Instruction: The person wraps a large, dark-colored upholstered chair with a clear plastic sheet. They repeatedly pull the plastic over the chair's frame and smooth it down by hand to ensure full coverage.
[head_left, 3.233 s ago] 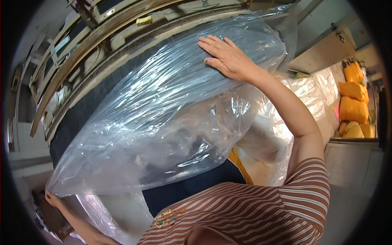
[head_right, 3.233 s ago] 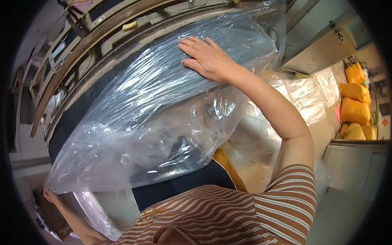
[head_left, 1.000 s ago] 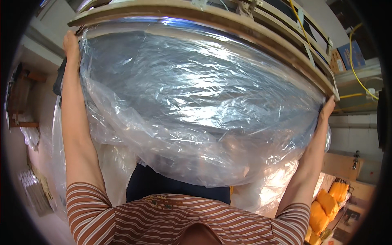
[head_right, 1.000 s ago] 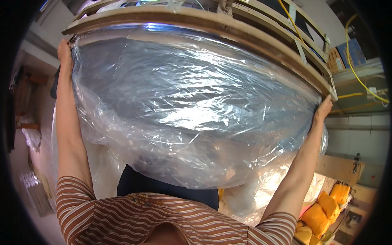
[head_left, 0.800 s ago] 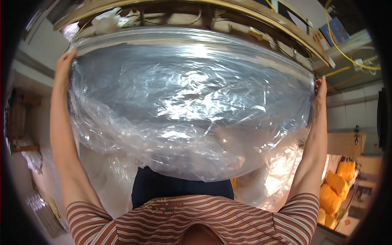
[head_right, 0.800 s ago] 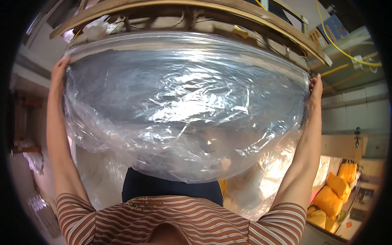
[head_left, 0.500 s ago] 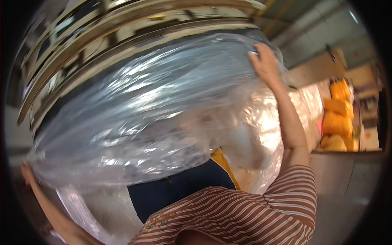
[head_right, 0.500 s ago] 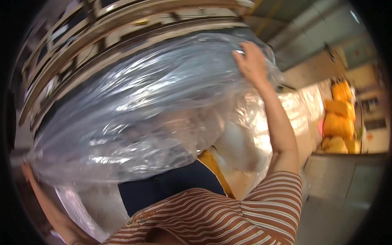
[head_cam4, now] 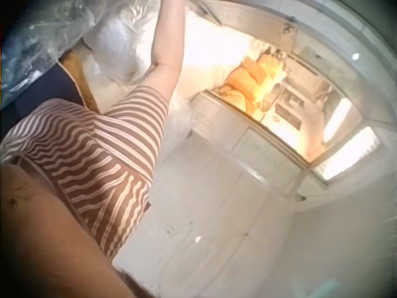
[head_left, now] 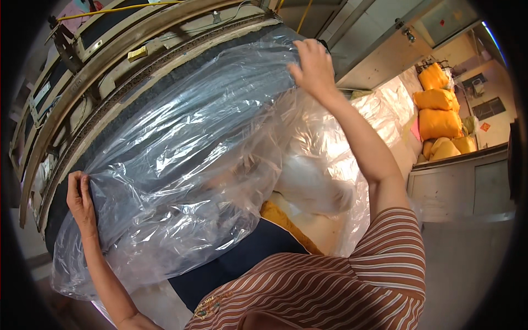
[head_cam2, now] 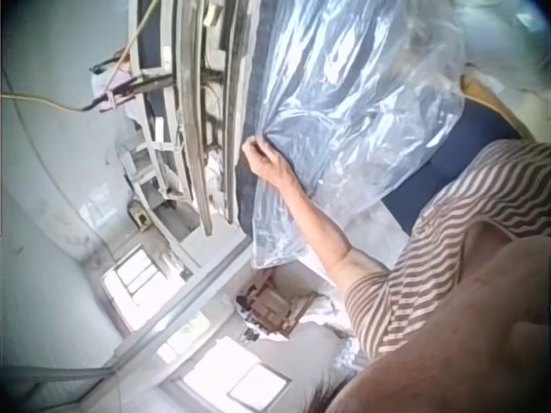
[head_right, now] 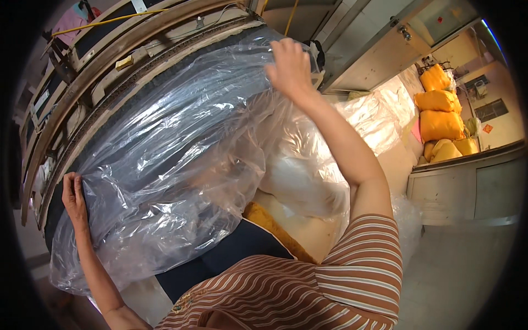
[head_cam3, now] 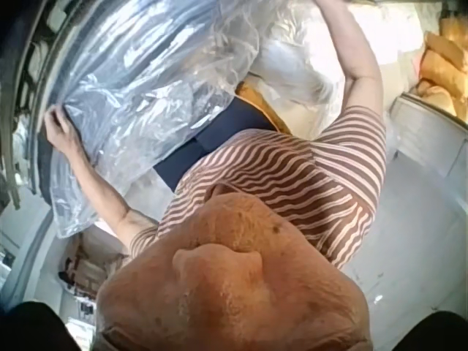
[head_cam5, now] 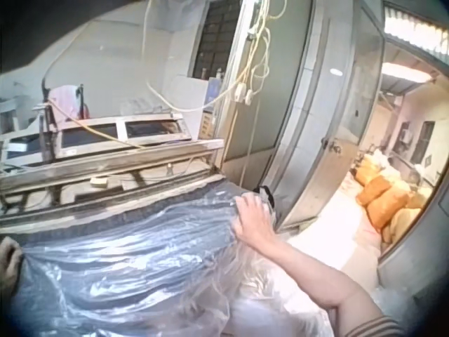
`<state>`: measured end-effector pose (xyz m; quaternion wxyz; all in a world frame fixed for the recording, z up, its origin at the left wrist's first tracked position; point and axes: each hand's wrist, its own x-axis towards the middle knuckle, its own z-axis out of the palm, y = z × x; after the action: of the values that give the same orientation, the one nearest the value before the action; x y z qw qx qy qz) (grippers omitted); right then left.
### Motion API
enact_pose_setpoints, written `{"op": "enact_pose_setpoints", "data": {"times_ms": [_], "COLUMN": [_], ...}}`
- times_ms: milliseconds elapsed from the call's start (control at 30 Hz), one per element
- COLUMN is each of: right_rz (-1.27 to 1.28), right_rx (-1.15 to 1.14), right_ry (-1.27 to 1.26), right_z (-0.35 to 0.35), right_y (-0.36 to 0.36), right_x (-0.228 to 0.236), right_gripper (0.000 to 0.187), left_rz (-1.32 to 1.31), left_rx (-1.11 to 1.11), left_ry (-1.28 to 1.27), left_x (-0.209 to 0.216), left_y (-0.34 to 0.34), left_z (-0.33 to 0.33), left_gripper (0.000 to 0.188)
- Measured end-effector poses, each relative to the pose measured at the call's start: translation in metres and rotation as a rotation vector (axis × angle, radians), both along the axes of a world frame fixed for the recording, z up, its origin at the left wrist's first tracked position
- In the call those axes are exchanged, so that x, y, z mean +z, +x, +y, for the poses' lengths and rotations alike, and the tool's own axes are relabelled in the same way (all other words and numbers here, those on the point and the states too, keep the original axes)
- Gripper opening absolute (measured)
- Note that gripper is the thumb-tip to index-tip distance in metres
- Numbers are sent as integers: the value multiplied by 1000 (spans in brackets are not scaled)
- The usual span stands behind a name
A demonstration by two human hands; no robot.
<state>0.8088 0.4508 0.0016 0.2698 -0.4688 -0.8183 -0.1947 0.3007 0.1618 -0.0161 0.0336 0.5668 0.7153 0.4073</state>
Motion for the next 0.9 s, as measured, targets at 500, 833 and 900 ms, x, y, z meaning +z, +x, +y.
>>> {"op": "enact_pose_setpoints", "data": {"times_ms": [500,833,900], "right_rz": [32,-19,-49], "right_rx": [10,409,348], "right_ry": [-296,-375,-344], "right_z": [20,-66,-49], "right_y": [-80,-96,-99], "right_x": [23,-3,0], "right_gripper": [37,47,43], "left_rz": [-77,132,249], "left_rx": [99,431,455], "left_ry": [-169,-133,-165], "left_x": [9,31,39], "left_y": [-10,-107,-98], "left_z": [-83,-280,-301], "left_gripper": [14,16,16]}}
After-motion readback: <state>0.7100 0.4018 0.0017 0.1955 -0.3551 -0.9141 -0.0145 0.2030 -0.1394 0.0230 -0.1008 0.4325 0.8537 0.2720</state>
